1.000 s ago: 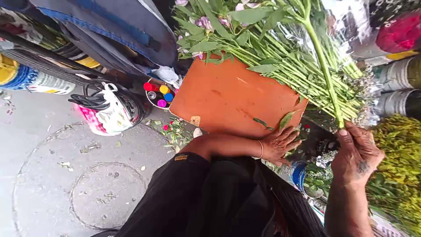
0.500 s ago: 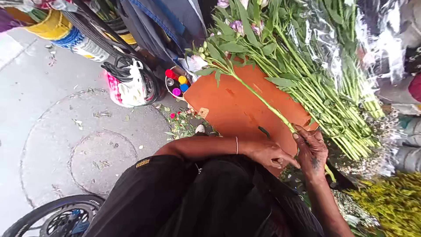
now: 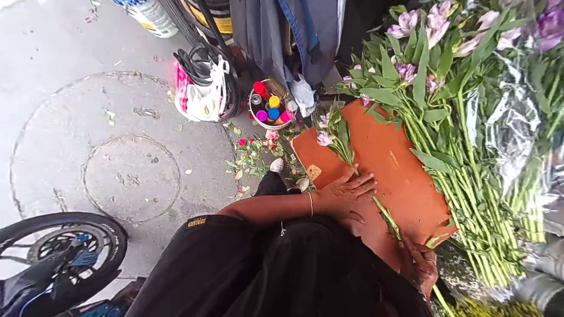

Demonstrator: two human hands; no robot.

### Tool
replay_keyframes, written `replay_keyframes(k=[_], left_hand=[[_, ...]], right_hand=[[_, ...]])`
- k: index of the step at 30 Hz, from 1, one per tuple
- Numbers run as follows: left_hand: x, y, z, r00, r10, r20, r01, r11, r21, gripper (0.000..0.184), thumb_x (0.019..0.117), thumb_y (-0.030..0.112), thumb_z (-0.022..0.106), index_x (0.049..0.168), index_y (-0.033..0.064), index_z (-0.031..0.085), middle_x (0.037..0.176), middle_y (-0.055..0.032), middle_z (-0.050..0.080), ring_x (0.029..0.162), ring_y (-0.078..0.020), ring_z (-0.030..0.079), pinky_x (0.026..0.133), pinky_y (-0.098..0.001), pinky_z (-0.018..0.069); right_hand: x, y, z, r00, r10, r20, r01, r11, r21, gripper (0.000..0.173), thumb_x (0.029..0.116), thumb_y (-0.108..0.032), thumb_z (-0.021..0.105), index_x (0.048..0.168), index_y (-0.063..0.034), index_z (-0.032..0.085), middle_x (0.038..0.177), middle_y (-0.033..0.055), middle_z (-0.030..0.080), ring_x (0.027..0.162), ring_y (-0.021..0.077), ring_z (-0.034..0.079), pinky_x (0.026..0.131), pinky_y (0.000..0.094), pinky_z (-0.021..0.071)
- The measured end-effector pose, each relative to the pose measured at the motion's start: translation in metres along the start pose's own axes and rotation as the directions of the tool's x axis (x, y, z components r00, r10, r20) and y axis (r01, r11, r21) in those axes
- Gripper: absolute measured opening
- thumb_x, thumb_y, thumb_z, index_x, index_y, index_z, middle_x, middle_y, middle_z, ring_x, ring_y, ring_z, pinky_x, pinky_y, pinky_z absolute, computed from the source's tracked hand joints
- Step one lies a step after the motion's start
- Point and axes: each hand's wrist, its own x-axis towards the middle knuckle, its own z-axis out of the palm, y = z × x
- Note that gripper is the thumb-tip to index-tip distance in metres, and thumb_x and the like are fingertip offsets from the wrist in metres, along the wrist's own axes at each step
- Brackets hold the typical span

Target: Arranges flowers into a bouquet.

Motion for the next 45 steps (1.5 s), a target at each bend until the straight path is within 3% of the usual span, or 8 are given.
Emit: replay_keyframes(k=[4,8,16,22,31,36,42,45], left_hand=[[-0.001,-0.011,0.003,0.998,0.048,0.037,-0.045,0.996,-0.081,0.09,0.0923,0.069,0.053,0.152,0.0017,0.046,0.162,-0.0183,0.038,0.155,-0.0406,0.022,0.122,-0.0681,0.0036],[-0.001,-0.015,0.013,0.997,0.08,-0.004,-0.08,0.99,-0.12,0.099,0.089,0.076,0.05,0.151,-0.0016,0.046,0.16,-0.0206,0.04,0.154,-0.0419,0.025,0.121,-0.0685,0.0078],[0.001,-0.015,0.008,0.991,0.125,0.051,-0.119,0.987,-0.11,0.097,0.0908,0.073,0.051,0.15,-0.0043,0.046,0.16,-0.0224,0.04,0.152,-0.042,0.029,0.118,-0.0726,0.0121],[0.0,-0.017,-0.005,0.986,0.169,0.008,-0.169,0.985,-0.034,0.087,0.0937,0.069,0.052,0.15,0.0031,0.048,0.157,-0.0197,0.045,0.15,-0.0392,0.034,0.119,-0.0691,0.02],[0.001,-0.016,-0.029,0.951,0.305,-0.044,-0.305,0.952,0.012,0.067,0.096,0.057,0.059,0.14,0.0076,0.06,0.149,-0.0144,0.056,0.146,-0.036,0.043,0.115,-0.0742,0.0216],[-0.003,-0.018,-0.043,0.957,0.248,-0.149,-0.256,0.966,-0.037,0.049,0.1015,0.045,0.057,0.128,0.0058,0.068,0.138,-0.0139,0.065,0.138,-0.0329,0.053,0.114,-0.0615,0.0374],[-0.003,-0.015,-0.058,0.973,0.125,-0.193,-0.144,0.986,-0.089,0.047,0.1034,0.044,0.055,0.124,0.0042,0.07,0.136,-0.0152,0.065,0.132,-0.0326,0.058,0.109,-0.0566,0.044],[-0.007,-0.013,-0.064,0.969,0.116,-0.218,-0.143,0.983,-0.113,0.047,0.1035,0.043,0.055,0.124,0.0043,0.07,0.135,-0.0151,0.065,0.131,-0.0317,0.059,0.109,-0.0545,0.0445]], right_hand=[[-0.001,-0.001,-0.004,0.998,0.022,0.062,-0.02,1.0,-0.022,0.027,0.0962,-0.017,0.064,0.115,-0.0021,0.077,0.114,0.0212,0.062,0.105,0.0132,0.06,0.096,0.0189,0.046],[0.025,-0.013,-0.017,0.996,0.012,0.093,0.003,0.987,-0.162,0.03,0.0956,-0.026,0.063,0.106,-0.003,0.078,0.122,0.0289,0.06,0.105,0.0239,0.061,0.095,0.0309,0.0486],[0.174,-0.046,-0.02,0.993,-0.054,-0.107,0.02,0.955,-0.295,0.031,0.1031,-0.024,0.06,0.117,0.0006,0.073,0.126,0.0313,0.06,0.117,0.0342,0.06,0.104,0.0381,0.046],[0.266,-0.038,0.013,0.992,0.042,0.119,0.01,0.913,-0.409,0.044,0.1004,-0.032,0.063,0.131,-0.001,0.065,0.124,0.0316,0.064,0.12,0.0535,0.057,0.1,0.0713,0.0393],[0.271,-0.029,0.019,1.0,-0.007,-0.009,0.003,0.907,-0.421,0.033,0.1016,-0.027,0.061,0.117,0.0012,0.069,0.112,0.0309,0.067,0.108,0.0518,0.064,0.092,0.0702,0.0434],[0.272,-0.041,-0.012,0.977,-0.104,-0.188,0.009,0.895,-0.447,0.027,0.1043,-0.012,0.049,0.112,0.0034,0.069,0.119,0.0307,0.065,0.114,0.0507,0.062,0.097,0.0676,0.0436],[0.264,-0.018,-0.003,0.977,0.169,0.127,-0.118,0.934,-0.337,0.049,0.1041,-0.036,0.057,0.139,-0.001,0.057,0.122,0.0321,0.066,0.117,0.0532,0.06,0.098,0.0702,0.0431],[0.266,-0.017,-0.006,0.96,0.24,-0.141,-0.262,0.95,-0.167,0.051,0.1078,-0.042,0.045,0.122,0.0008,0.069,0.11,0.031,0.069,0.107,0.0505,0.066,0.094,0.0665,0.0476]])
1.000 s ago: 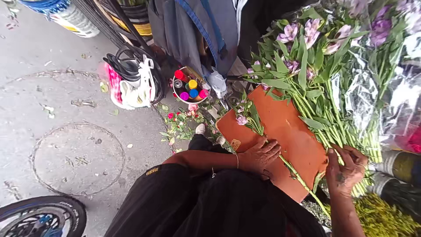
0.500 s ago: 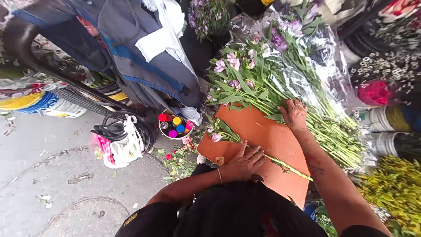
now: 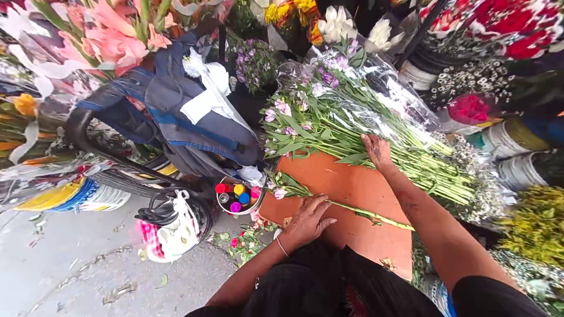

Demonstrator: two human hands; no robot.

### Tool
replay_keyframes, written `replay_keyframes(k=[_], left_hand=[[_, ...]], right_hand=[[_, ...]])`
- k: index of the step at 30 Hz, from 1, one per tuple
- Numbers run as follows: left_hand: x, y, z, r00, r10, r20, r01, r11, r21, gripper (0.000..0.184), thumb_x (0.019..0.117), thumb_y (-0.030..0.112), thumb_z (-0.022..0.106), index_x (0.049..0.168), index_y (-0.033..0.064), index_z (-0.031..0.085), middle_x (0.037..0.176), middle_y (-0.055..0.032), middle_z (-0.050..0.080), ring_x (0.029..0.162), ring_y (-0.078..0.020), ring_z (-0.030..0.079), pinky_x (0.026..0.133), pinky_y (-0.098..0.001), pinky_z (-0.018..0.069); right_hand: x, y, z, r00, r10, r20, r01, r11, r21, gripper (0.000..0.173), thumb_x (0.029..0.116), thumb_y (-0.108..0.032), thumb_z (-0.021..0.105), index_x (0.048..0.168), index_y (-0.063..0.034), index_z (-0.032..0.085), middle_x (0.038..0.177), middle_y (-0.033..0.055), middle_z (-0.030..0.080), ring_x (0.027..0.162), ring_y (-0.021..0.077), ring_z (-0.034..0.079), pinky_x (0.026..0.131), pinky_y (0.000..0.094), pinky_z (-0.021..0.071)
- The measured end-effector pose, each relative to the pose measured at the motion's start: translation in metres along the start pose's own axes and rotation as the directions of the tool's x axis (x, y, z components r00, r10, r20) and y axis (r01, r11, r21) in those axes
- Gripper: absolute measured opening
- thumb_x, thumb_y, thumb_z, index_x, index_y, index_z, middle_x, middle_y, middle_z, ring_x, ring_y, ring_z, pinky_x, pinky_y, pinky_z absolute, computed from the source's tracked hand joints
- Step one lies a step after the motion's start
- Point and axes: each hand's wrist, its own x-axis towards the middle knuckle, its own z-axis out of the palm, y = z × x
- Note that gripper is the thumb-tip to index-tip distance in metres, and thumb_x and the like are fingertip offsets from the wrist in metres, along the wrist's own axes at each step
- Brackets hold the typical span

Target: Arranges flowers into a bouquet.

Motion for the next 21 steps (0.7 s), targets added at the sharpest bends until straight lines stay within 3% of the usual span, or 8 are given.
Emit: replay_keyframes(k=[2,4,6,9,12,15,18,21], left_hand=[[-0.003,0.001,0.0,1.0,-0.005,-0.022,0.005,1.0,-0.009,0.045,0.1037,0.043,0.055,0.122,0.0048,0.071,0.133,-0.0139,0.066,0.129,-0.0302,0.06,0.109,-0.0521,0.045],[-0.005,0.003,0.0,1.0,-0.01,-0.023,0.009,1.0,-0.02,0.044,0.104,0.042,0.055,0.121,0.0046,0.072,0.133,-0.0138,0.067,0.128,-0.0299,0.061,0.108,-0.052,0.0457],[-0.004,0.006,-0.002,1.0,-0.011,-0.012,0.01,0.999,-0.036,0.043,0.104,0.04,0.056,0.121,0.0041,0.072,0.134,-0.0144,0.066,0.128,-0.0301,0.061,0.108,-0.0523,0.0462],[-0.002,0.003,-0.01,0.999,-0.001,-0.04,0.001,1.0,-0.023,0.042,0.1035,0.039,0.057,0.119,0.0046,0.073,0.13,-0.0131,0.068,0.123,-0.0288,0.064,0.105,-0.0494,0.0489],[-0.005,-0.003,-0.012,0.997,-0.038,-0.067,0.035,0.998,-0.053,0.041,0.1042,0.038,0.056,0.118,0.0043,0.074,0.126,-0.0122,0.071,0.118,-0.0277,0.067,0.102,-0.0469,0.052],[-0.002,-0.003,-0.013,0.993,-0.099,-0.061,0.087,0.982,-0.168,0.039,0.1048,0.033,0.056,0.118,0.002,0.074,0.119,-0.0147,0.072,0.105,-0.0234,0.072,0.096,-0.0399,0.0569],[0.018,0.004,-0.018,0.986,-0.151,-0.074,0.12,0.94,-0.32,0.034,0.1031,0.027,0.06,0.121,0.001,0.073,0.114,-0.0163,0.072,0.086,-0.0158,0.07,0.08,-0.029,0.0585],[0.063,0.008,-0.034,0.963,-0.186,-0.197,0.068,0.87,-0.489,0.033,0.1021,0.016,0.059,0.125,-0.0052,0.067,0.112,-0.0138,0.073,0.075,-0.0064,0.065,0.069,-0.0223,0.0555]], right_hand=[[0.01,0.011,0.002,0.989,-0.052,-0.139,0.051,0.999,-0.009,0.036,0.1044,-0.03,0.056,0.122,-0.0033,0.071,0.121,0.0287,0.066,0.116,0.0491,0.061,0.099,0.0639,0.0455],[0.02,0.022,0.012,0.995,-0.098,-0.031,0.096,0.994,-0.057,0.032,0.099,-0.024,0.066,0.123,-0.0027,0.071,0.129,0.0295,0.061,0.123,0.0518,0.054,0.1,0.0684,0.0405],[0.025,0.02,0.015,0.991,-0.128,0.041,0.132,0.987,-0.097,0.029,0.1004,-0.02,0.063,0.119,0.0015,0.071,0.131,0.0291,0.06,0.127,0.0502,0.053,0.104,0.0675,0.0376],[0.027,-0.001,-0.01,0.955,-0.248,-0.163,0.228,0.965,-0.133,0.033,0.106,-0.021,0.052,0.118,0.0041,0.069,0.128,0.0286,0.063,0.12,0.0487,0.06,0.1,0.0652,0.0443],[0.023,-0.017,-0.055,0.904,-0.33,-0.272,0.267,0.933,-0.242,0.036,0.1093,-0.023,0.045,0.13,-0.0021,0.066,0.117,0.0293,0.069,0.107,0.0512,0.067,0.089,0.0675,0.0487],[0.016,-0.026,-0.094,0.864,-0.349,-0.363,0.284,0.933,-0.221,0.037,0.1101,-0.02,0.043,0.137,-0.0018,0.06,0.11,0.0338,0.065,0.098,0.0548,0.066,0.08,0.0677,0.0505],[0.006,-0.043,-0.124,0.793,-0.411,-0.449,0.335,0.911,-0.241,0.039,0.1094,-0.025,0.044,0.135,-0.0011,0.062,0.105,0.0331,0.064,0.083,0.0525,0.066,0.066,0.0645,0.0506],[-0.019,-0.074,-0.151,0.766,-0.422,-0.485,0.331,0.906,-0.264,0.04,0.1091,-0.03,0.046,0.125,0.0036,0.062,0.105,0.0304,0.065,0.085,0.0496,0.067,0.067,0.0622,0.0512]])
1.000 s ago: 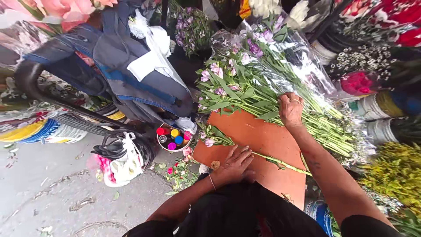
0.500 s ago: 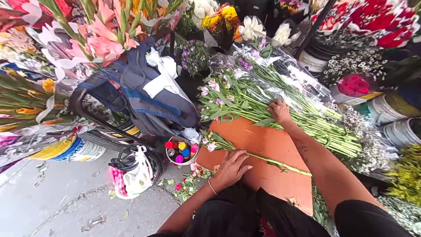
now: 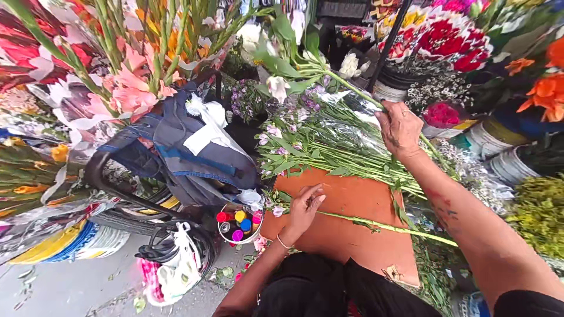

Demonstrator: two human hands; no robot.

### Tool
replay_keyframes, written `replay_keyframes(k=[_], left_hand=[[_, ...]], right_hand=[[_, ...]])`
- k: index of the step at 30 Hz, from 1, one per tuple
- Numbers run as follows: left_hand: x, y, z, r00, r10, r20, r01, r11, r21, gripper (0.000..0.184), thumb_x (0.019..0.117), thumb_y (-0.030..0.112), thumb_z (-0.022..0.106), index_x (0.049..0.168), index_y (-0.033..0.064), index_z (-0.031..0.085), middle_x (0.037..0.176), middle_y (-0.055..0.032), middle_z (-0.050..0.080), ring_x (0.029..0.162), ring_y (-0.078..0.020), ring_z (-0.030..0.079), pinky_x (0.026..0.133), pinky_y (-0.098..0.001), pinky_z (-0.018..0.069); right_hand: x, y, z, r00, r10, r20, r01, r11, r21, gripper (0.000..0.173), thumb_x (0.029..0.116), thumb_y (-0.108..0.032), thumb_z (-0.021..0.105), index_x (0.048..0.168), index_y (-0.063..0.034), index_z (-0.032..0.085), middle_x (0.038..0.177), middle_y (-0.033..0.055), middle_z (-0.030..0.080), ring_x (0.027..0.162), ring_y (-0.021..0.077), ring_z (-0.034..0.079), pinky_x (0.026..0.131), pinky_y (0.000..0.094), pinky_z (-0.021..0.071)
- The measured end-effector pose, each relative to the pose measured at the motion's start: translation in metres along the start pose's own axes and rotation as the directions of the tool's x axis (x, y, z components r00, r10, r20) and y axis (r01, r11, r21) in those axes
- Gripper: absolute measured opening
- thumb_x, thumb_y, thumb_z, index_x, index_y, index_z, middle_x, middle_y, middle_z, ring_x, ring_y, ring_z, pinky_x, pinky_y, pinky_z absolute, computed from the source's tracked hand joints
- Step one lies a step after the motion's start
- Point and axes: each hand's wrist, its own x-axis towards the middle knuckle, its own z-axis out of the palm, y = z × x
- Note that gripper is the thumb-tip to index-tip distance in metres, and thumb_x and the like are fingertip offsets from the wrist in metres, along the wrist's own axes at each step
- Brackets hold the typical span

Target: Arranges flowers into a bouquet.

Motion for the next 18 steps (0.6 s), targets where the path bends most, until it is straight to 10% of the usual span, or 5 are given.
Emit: replay_keyframes(k=[6,9,14,18], left_hand=[[0.086,0.064,-0.009,0.986,-0.042,-0.161,-0.058,0.819,-0.57,0.036,0.1105,0.016,0.035,0.139,-0.0014,0.049,0.121,-0.0066,0.071,0.077,-0.0041,0.065,0.07,-0.021,0.0538],[0.084,0.063,-0.007,0.957,-0.161,-0.24,-0.054,0.718,-0.694,0.03,0.1118,0.016,0.031,0.114,0.0059,0.06,0.095,-0.0026,0.072,0.073,-0.0074,0.067,0.069,-0.0216,0.0573],[0.077,0.037,-0.029,0.893,-0.3,-0.336,-0.034,0.698,-0.715,0.032,0.1124,0.015,0.031,0.103,0.0082,0.061,0.089,-0.0009,0.072,0.075,-0.0075,0.069,0.069,-0.0205,0.0578],[0.075,0.031,-0.024,0.882,-0.344,-0.322,0.007,0.693,-0.721,0.031,0.1118,0.013,0.032,0.102,0.0062,0.06,0.086,-0.003,0.072,0.071,-0.0083,0.068,0.068,-0.0214,0.0586]], right_hand=[[-0.044,-0.078,-0.026,0.982,-0.191,0.0,0.191,0.98,-0.053,0.03,0.1051,-0.028,0.055,0.11,-0.0033,0.07,0.083,0.0179,0.067,0.07,0.0366,0.068,0.054,0.0489,0.0533],[-0.078,-0.088,-0.018,0.97,-0.237,0.058,0.239,0.971,-0.024,0.036,0.1058,-0.035,0.052,0.115,-0.0057,0.071,0.083,0.0148,0.068,0.074,0.0324,0.068,0.064,0.0448,0.0529],[-0.142,-0.039,-0.034,0.944,0.08,0.321,-0.045,0.992,-0.116,0.03,0.1025,-0.026,0.054,0.093,0.0002,0.065,0.063,0.0161,0.061,0.058,0.0382,0.067,0.049,0.0517,0.0506],[-0.198,0.02,-0.07,0.874,0.28,0.396,-0.18,0.945,-0.272,0.022,0.0976,-0.014,0.055,0.102,0.0058,0.064,0.069,0.0271,0.063,0.064,0.0507,0.067,0.053,0.063,0.0486]])
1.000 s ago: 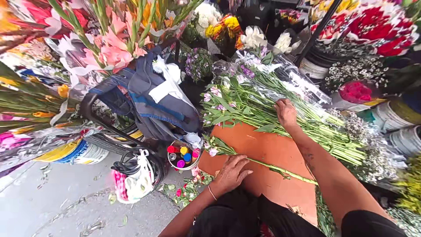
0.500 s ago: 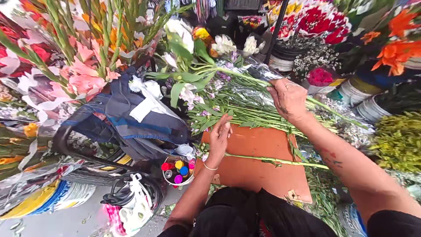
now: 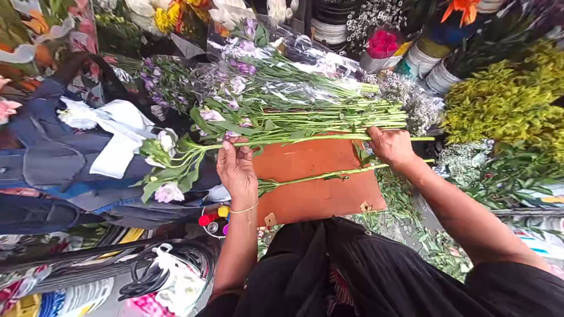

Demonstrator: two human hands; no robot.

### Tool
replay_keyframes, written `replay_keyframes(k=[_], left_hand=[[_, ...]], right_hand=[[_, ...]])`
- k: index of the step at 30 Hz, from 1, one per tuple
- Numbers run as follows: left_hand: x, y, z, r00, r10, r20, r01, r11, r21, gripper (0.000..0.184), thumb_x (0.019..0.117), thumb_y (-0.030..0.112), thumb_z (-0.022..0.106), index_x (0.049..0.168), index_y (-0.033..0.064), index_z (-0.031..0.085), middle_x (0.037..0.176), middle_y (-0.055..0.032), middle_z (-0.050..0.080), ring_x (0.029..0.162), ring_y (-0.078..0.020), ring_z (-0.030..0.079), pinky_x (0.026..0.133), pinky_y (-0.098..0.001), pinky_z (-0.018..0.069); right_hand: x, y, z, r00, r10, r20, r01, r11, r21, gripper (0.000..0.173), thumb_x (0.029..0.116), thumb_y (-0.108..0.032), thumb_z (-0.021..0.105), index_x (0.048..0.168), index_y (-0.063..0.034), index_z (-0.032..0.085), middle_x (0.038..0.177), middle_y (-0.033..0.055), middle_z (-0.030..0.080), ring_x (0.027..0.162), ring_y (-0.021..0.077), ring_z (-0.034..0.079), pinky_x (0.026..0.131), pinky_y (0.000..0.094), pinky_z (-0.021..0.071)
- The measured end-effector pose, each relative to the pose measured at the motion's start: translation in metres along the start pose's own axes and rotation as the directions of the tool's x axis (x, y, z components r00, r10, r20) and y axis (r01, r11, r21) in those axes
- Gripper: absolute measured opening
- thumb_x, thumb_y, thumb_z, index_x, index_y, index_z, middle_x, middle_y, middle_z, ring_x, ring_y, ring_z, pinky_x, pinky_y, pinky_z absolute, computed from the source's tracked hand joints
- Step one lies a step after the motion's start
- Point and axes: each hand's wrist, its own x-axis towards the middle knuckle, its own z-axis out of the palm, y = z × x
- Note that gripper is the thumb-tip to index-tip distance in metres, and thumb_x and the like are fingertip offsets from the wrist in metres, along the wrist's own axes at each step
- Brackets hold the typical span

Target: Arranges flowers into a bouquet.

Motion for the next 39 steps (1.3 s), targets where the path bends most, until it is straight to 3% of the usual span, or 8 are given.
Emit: replay_keyframes(k=[9,17,23,26,29,32,35,39], left_hand=[[-0.037,-0.037,0.035,0.982,-0.174,-0.074,0.168,0.982,-0.088,0.026,0.111,0.012,0.036,0.104,0.0055,0.06,0.092,-0.0065,0.072,0.075,-0.0109,0.07,0.072,-0.0244,0.0596],[-0.055,-0.055,0.07,0.972,-0.236,0.017,0.236,0.96,-0.153,0.027,0.1106,0.009,0.035,0.103,0.0014,0.06,0.09,-0.0092,0.073,0.072,-0.0132,0.071,0.071,-0.0261,0.0616],[-0.039,-0.049,0.061,0.996,-0.082,-0.02,0.082,0.996,-0.03,0.03,0.1102,0.009,0.036,0.1,0.0027,0.064,0.091,-0.0088,0.076,0.073,-0.013,0.072,0.069,-0.0252,0.0609],[-0.043,-0.05,0.063,0.997,-0.071,0.012,0.071,0.997,-0.016,0.029,0.1096,0.008,0.038,0.102,0.004,0.065,0.092,-0.008,0.076,0.075,-0.0133,0.073,0.071,-0.0266,0.0617],[-0.058,-0.059,0.073,0.993,-0.116,0.034,0.118,0.99,-0.077,0.026,0.1094,0.01,0.04,0.105,0.0026,0.065,0.094,-0.0094,0.075,0.075,-0.0128,0.073,0.071,-0.0266,0.0616],[-0.073,-0.067,0.089,0.976,-0.196,0.093,0.209,0.965,-0.158,0.024,0.1087,0.008,0.041,0.108,-0.0032,0.062,0.094,-0.0123,0.075,0.074,-0.0143,0.072,0.073,-0.0291,0.0617],[-0.084,-0.067,0.088,0.963,-0.216,0.163,0.239,0.962,-0.132,0.025,0.1078,0.003,0.041,0.117,-0.011,0.059,0.098,-0.0154,0.072,0.078,-0.015,0.072,0.076,-0.0301,0.0615],[-0.085,-0.066,0.021,0.904,-0.112,0.414,-0.133,0.845,0.519,0.038,0.1032,0.009,0.056,0.133,-0.0132,0.058,0.13,-0.0232,0.066,0.123,-0.0258,0.065,0.108,-0.0371,0.0504]], right_hand=[[-0.046,0.103,-0.017,0.997,0.008,0.075,-0.006,1.0,-0.025,0.053,0.1051,-0.037,0.051,0.128,0.0107,0.055,0.105,0.039,0.064,0.095,0.0598,0.065,0.08,0.0714,0.0495],[0.033,-0.012,-0.005,0.935,-0.259,-0.243,0.274,0.961,0.032,0.045,0.1049,-0.041,0.054,0.118,0.0006,0.066,0.081,0.0206,0.066,0.067,0.0383,0.067,0.058,0.0508,0.0517],[0.015,0.048,0.008,0.933,-0.317,-0.17,0.31,0.948,-0.071,0.029,0.1047,-0.011,0.046,0.086,0.0082,0.056,0.072,0.0269,0.062,0.069,0.0459,0.067,0.065,0.0574,0.0504],[0.001,0.088,0.008,0.945,-0.322,-0.06,0.315,0.944,-0.101,0.04,0.1093,-0.023,0.043,0.092,0.0104,0.056,0.081,0.0323,0.063,0.079,0.0514,0.067,0.081,0.0636,0.0497],[0.005,0.069,-0.012,0.97,-0.22,0.106,0.213,0.974,0.074,0.069,0.1015,-0.054,0.051,0.138,0.0043,0.054,0.134,0.0408,0.053,0.124,0.0628,0.051,0.106,0.0817,0.0256],[0.019,-0.004,-0.023,0.964,-0.263,0.032,0.245,0.933,0.264,0.071,0.1009,-0.053,0.054,0.151,-0.0024,0.046,0.142,0.0338,0.052,0.129,0.0495,0.054,0.107,0.062,0.0411],[0.019,-0.064,-0.01,0.939,-0.259,-0.228,0.325,0.885,0.335,0.032,0.1058,-0.015,0.056,0.131,0.0006,0.067,0.107,0.0295,0.067,0.094,0.0348,0.067,0.083,0.0385,0.0526],[0.02,-0.05,0.0,0.96,-0.235,-0.151,0.271,0.915,0.298,0.028,0.1054,-0.008,0.053,0.123,0.004,0.071,0.099,0.0292,0.069,0.087,0.032,0.068,0.08,0.0375,0.0538]])
